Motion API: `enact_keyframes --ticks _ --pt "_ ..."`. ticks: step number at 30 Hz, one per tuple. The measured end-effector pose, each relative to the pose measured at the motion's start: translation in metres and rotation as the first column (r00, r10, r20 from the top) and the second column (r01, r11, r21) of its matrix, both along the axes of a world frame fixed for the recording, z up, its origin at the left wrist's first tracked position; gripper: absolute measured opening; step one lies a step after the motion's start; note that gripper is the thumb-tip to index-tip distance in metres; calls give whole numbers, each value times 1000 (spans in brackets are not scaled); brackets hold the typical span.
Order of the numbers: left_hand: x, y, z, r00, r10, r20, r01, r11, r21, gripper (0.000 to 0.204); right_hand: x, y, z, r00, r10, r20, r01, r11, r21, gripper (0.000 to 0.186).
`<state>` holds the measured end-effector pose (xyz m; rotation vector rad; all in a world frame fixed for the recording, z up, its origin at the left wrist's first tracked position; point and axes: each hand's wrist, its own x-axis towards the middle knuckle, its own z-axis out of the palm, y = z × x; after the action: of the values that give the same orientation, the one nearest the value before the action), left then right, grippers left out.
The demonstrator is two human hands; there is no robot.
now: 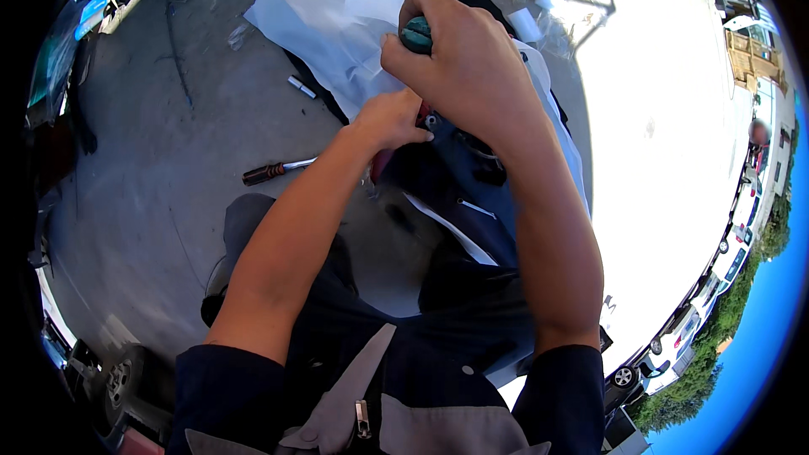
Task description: The person uses a screwdriver, pliers, and a socket wrench to disassemble and reattach components on a red car body panel placed on a white sheet. They remove screws and small parts, then use the pliers to hold a metal clip while tightening a screw with a screwdriver.
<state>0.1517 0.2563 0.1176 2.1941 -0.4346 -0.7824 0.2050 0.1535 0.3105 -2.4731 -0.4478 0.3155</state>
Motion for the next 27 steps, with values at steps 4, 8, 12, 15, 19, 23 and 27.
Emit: enact_keyframes --ticks 4,8,12,15,19,23,27 --pt "0 0 -12 1000 -2 -2 2 999 -44 70 -5 9 -6 998 -44 42 45 999 -10 29" --pt "0 2 -15 1000 17 26 -16 999 -46 70 -6 13 -8 985 -103 135 102 995 13 29" --pt "3 3 0 999 -37 11 37 999 -40 75 -3 6 -8 987 -95 127 95 995 9 26" --pt "6 2 5 999 -39 -22 39 999 -18 73 -3 9 -6 989 -146 -9 147 988 55 24" --pt "6 4 2 999 -32 -10 32 999 -30 72 4 23 3 990 -131 50 133 990 -37 25" --pt "3 6 -8 999 -6 39 8 998 -54 71 -3 26 4 990 -138 34 139 990 -38 29" --pt "0 4 -3 999 22 34 -20 999 -36 71 -3 17 1 986 -132 101 132 991 11 28"
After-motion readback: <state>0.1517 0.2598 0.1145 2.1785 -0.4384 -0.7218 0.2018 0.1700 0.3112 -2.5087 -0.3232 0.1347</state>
